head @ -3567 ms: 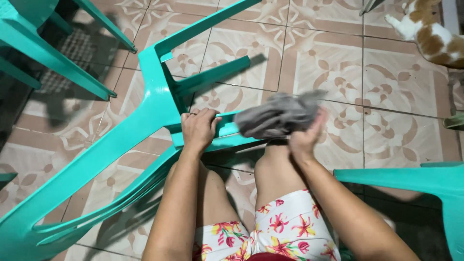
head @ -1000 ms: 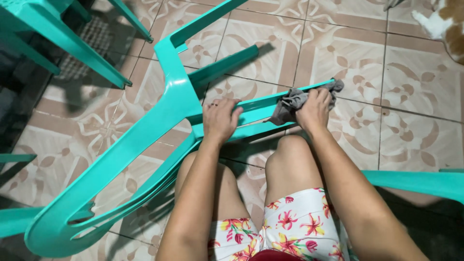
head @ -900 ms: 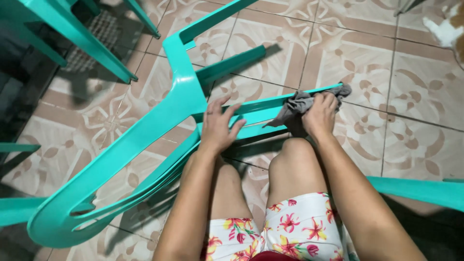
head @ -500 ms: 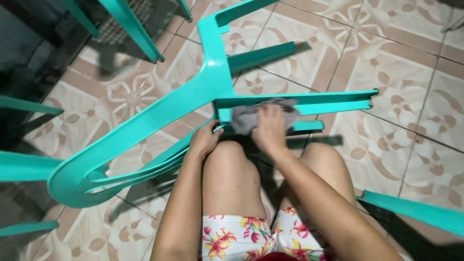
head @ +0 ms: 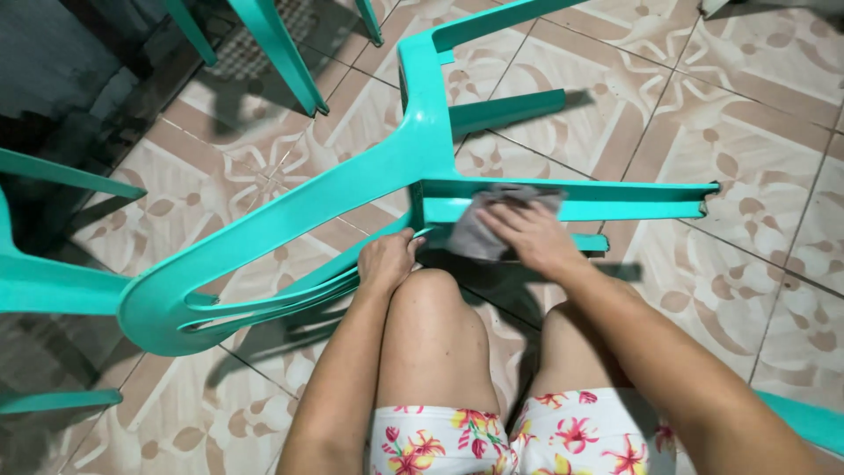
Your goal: The person wipes a teal plastic chair with a gray cloth, cleaning the seat, backrest, and legs. They reposition the chair multiple times to access different surfaces and continue wiping until the end of the clip.
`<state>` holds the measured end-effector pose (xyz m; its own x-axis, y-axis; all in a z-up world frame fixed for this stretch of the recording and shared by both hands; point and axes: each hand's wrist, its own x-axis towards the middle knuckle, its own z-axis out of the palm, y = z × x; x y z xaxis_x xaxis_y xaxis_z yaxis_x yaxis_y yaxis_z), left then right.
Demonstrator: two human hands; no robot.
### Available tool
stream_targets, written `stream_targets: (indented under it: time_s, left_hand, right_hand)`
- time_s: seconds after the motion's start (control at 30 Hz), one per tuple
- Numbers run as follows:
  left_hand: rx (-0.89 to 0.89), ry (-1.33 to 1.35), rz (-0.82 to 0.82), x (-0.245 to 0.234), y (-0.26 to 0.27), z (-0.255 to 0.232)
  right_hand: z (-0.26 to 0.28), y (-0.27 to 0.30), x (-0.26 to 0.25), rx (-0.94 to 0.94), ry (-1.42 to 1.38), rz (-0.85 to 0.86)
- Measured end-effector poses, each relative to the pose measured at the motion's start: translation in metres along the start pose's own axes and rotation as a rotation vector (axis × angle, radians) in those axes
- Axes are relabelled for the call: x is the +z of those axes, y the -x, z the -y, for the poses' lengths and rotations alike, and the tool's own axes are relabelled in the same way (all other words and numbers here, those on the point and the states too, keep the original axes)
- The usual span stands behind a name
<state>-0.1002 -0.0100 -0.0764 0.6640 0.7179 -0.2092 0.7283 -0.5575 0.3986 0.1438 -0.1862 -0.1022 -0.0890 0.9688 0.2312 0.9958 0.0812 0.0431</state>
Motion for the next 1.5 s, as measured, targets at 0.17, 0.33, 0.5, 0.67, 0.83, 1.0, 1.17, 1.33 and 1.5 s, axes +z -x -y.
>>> stream_targets:
  time_s: [0.17, 0.33, 0.5, 0.67, 0.83, 1.0, 1.17, 1.33, 1.5]
  left_hand:
    - [0.081, -0.01, -0.051, 0.002, -0.007, 0.006]
    - [0.124, 0.023, -0.063, -0.032, -0.001, -0.009]
    - [0.133, 0.085, -0.021, -0.077, 0.0, -0.015]
    - [0.138, 0.077, -0.036, -0.077, -0.001, 0.004]
    - [0.127, 0.023, -0.049, -0.076, -0.001, 0.018]
    - [0.216, -0.025, -0.122, -0.079, 0.005, 0.015]
    - [0.243, -0.07, -0.115, -0.071, 0.012, 0.003]
    - [0.272, -0.074, -0.126, -0.063, 0.017, -0.006]
    - [0.266, -0.133, -0.107, -0.061, 0.019, -0.007]
  right_hand:
    - [-0.036, 0.057, -0.039, 0.165, 0.047, 0.017]
    - [-0.024, 0.005, -0.116, 0.268, 0.134, -0.139]
    - [-0.018, -0.078, -0.126, 0.01, 0.081, -0.158]
    - [0.027, -0.133, -0.086, -0.196, 0.051, -0.213]
    - [0.024, -0.131, -0.09, -0.254, 0.029, -0.332]
    - [-0.037, -0.065, -0.121, -0.077, 0.264, -0.424]
    - [-0.085, 0.023, -0.132, 0.133, 0.341, -0.498]
    - [-0.085, 0.056, -0.125, 0.367, 0.362, -0.568]
    - [-0.054, 0.032, -0.105, 0.382, 0.246, -0.549]
